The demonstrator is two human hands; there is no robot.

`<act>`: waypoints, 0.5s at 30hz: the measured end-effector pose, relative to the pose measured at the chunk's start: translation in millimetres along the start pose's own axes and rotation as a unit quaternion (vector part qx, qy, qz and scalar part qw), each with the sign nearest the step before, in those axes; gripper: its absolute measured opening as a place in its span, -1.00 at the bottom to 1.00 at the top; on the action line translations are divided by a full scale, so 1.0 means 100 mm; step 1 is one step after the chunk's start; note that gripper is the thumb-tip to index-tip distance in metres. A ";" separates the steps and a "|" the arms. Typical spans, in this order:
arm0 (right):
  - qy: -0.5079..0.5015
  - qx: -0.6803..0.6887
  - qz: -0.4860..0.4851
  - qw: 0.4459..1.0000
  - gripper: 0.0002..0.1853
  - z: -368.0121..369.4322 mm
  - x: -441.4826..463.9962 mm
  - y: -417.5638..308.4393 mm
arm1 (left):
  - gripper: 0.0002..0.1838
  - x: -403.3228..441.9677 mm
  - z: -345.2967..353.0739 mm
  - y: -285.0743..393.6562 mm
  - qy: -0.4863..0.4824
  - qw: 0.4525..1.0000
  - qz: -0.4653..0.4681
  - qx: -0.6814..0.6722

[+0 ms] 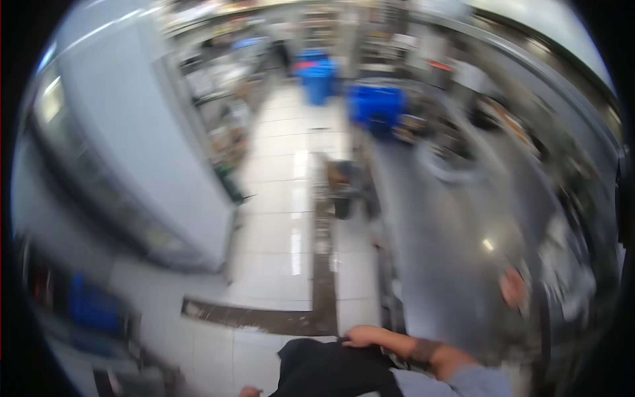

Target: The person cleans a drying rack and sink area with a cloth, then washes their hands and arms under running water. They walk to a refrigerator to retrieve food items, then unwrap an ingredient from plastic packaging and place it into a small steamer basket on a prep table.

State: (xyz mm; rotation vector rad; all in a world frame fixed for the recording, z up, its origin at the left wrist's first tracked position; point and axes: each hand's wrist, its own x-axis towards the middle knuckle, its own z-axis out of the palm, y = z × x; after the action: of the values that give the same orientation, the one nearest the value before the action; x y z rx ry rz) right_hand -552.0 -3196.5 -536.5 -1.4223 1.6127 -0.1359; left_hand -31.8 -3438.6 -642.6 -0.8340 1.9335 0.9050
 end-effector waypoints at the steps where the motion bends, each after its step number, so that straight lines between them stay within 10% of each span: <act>1: -0.044 -0.007 0.012 0.999 -0.45 -0.22 0.11 0.02 | -0.48 0.11 -0.05 -0.06 -0.007 0.997 0.058 0.045; 2: -0.038 -0.012 0.008 0.999 -0.43 -0.33 0.29 0.17 | -0.46 0.21 -0.08 -0.10 0.009 0.989 0.131 0.073; 3: -0.032 0.000 0.019 0.999 -0.41 -0.51 0.45 0.25 | -0.47 0.35 -0.27 0.10 -0.008 0.985 -0.109 -0.131; 8: 0.129 0.055 0.147 0.979 -0.50 -0.91 1.21 1.10 | -0.52 1.04 -1.59 0.35 0.189 0.958 -0.002 -0.215; 15: 0.279 0.495 0.323 0.757 -0.84 -0.73 1.23 1.87 | -0.58 1.69 -3.46 0.12 0.215 0.952 0.018 -0.218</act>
State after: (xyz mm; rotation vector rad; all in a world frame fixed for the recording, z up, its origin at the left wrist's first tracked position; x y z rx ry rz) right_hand -720.4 -3272.3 -682.5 0.0568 1.9302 -0.9201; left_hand -252.4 -3754.8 -647.5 -1.3474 2.1508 1.2822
